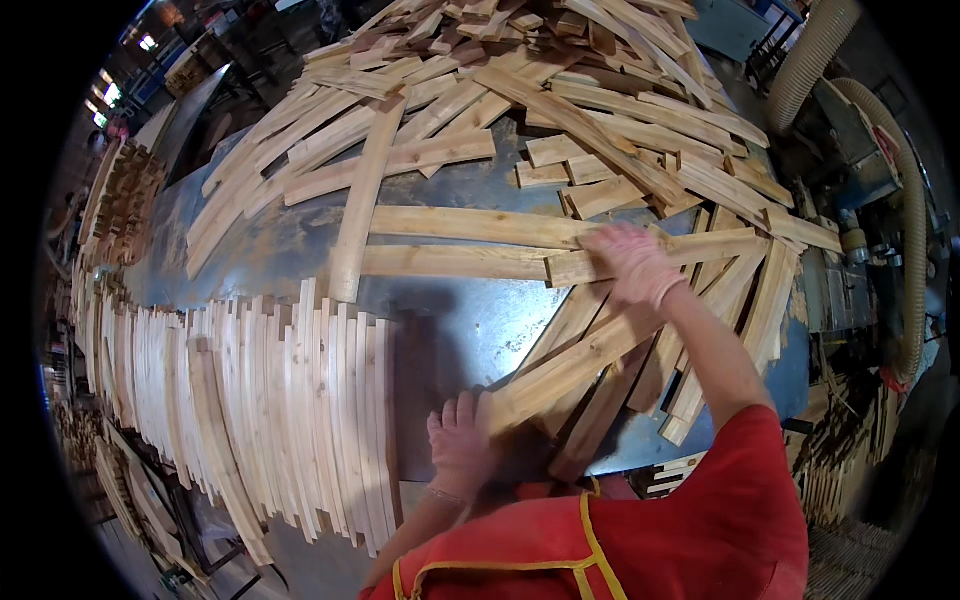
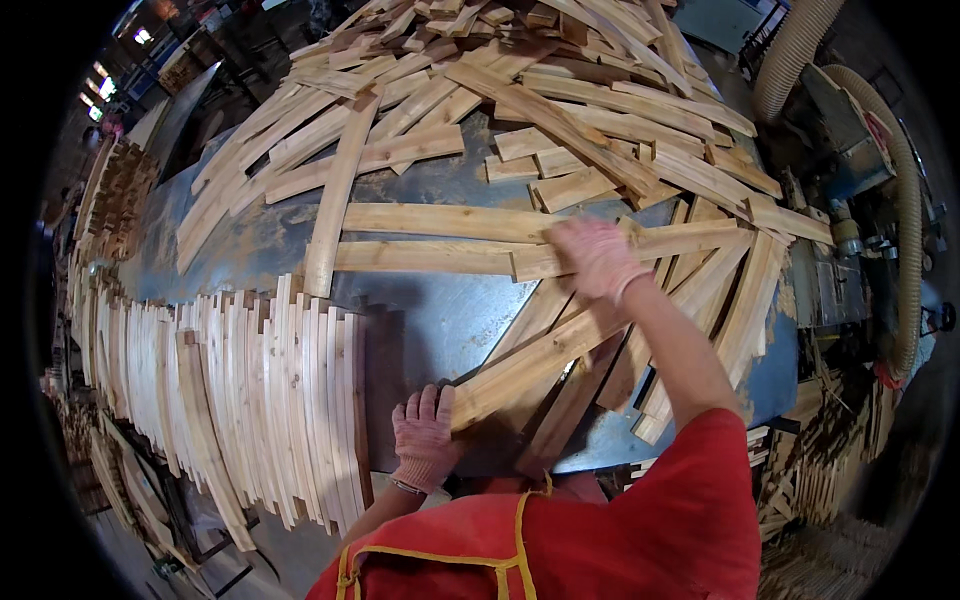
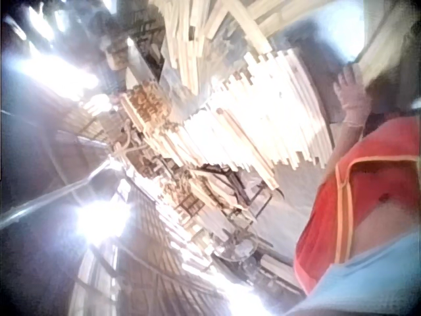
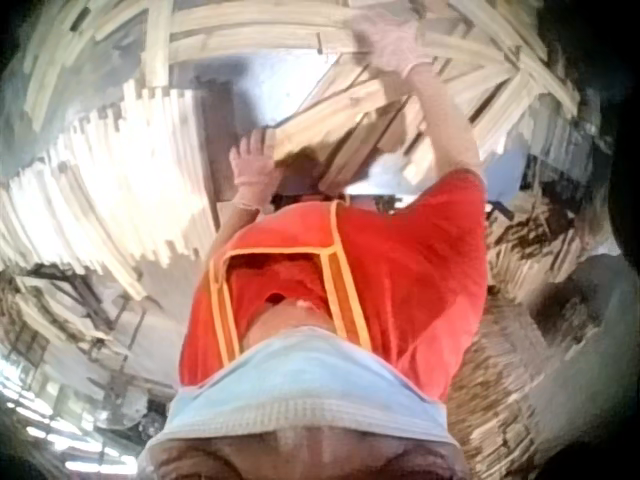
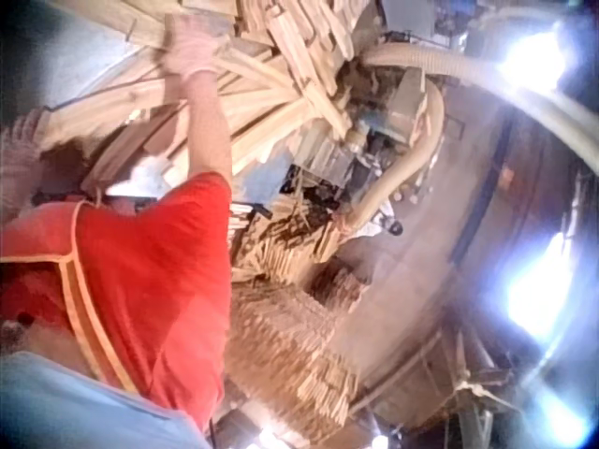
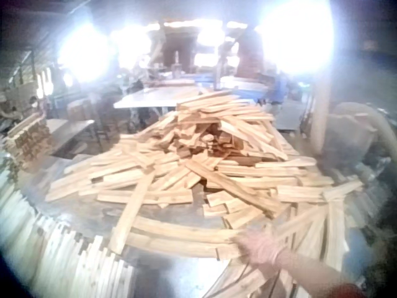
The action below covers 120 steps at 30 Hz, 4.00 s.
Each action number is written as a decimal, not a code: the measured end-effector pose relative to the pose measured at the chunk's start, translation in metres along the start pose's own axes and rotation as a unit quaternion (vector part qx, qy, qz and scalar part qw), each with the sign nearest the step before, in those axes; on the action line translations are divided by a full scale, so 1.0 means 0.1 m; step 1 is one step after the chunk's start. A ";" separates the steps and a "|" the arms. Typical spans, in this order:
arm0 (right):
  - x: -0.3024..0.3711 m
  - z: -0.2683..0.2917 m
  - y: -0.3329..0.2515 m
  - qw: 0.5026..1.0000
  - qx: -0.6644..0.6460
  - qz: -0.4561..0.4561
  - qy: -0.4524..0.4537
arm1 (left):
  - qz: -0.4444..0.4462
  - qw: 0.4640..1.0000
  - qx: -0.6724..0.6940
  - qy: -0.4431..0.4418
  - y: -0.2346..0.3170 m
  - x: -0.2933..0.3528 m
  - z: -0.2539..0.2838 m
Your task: The person sorts and stacks light-colored wooden planks on a large metal table. They pick up planks from a disorganized pile, align them, and place them into a neat stack, occasionally adjusting the pile to maintain order.
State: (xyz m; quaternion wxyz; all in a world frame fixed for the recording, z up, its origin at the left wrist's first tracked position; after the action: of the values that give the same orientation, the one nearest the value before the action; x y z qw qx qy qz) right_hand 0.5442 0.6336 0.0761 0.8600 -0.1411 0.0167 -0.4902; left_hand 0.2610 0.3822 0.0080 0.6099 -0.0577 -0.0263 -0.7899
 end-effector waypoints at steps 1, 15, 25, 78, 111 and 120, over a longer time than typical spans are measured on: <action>0.12 -0.15 0.51 0.995 0.078 -0.053 0.006 | -0.007 0.999 0.031 0.003 0.00 -0.05 0.07; 0.40 -0.28 -0.48 0.871 -0.442 -0.215 0.006 | 0.188 0.747 0.596 -0.224 -0.58 1.86 -0.29; 0.37 -2.25 -2.98 0.819 -0.524 -0.188 -0.138 | 0.231 0.938 0.248 -0.078 -0.83 2.18 -0.05; 0.02 -0.49 -0.36 0.968 -0.007 -0.124 -0.218 | 0.202 0.976 0.017 0.084 -0.89 0.84 -0.12; -0.13 -0.78 -0.77 0.952 -0.090 -0.151 -0.249 | 0.148 0.985 0.071 0.057 -0.99 1.17 -0.06; 2.36 -1.74 -2.29 0.682 -0.622 -0.311 -0.227 | 0.126 0.989 0.073 -0.026 -0.99 1.11 0.03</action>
State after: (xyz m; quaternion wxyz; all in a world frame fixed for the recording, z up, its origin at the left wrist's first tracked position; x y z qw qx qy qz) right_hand 0.4454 0.2848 -0.0054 0.3497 -0.7478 0.0769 -0.5590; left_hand 0.1377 0.3015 0.0272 0.7063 -0.0366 -0.0923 -0.7009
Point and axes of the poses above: each hand's wrist, its own x-axis away from the middle knuckle, its own z-axis out of the back of the hand, y = z × x, the point moved 6 cm from there along -x, towards the middle knuckle, and after that the axes turned 9 degrees about -x, right-handed, at the moved point
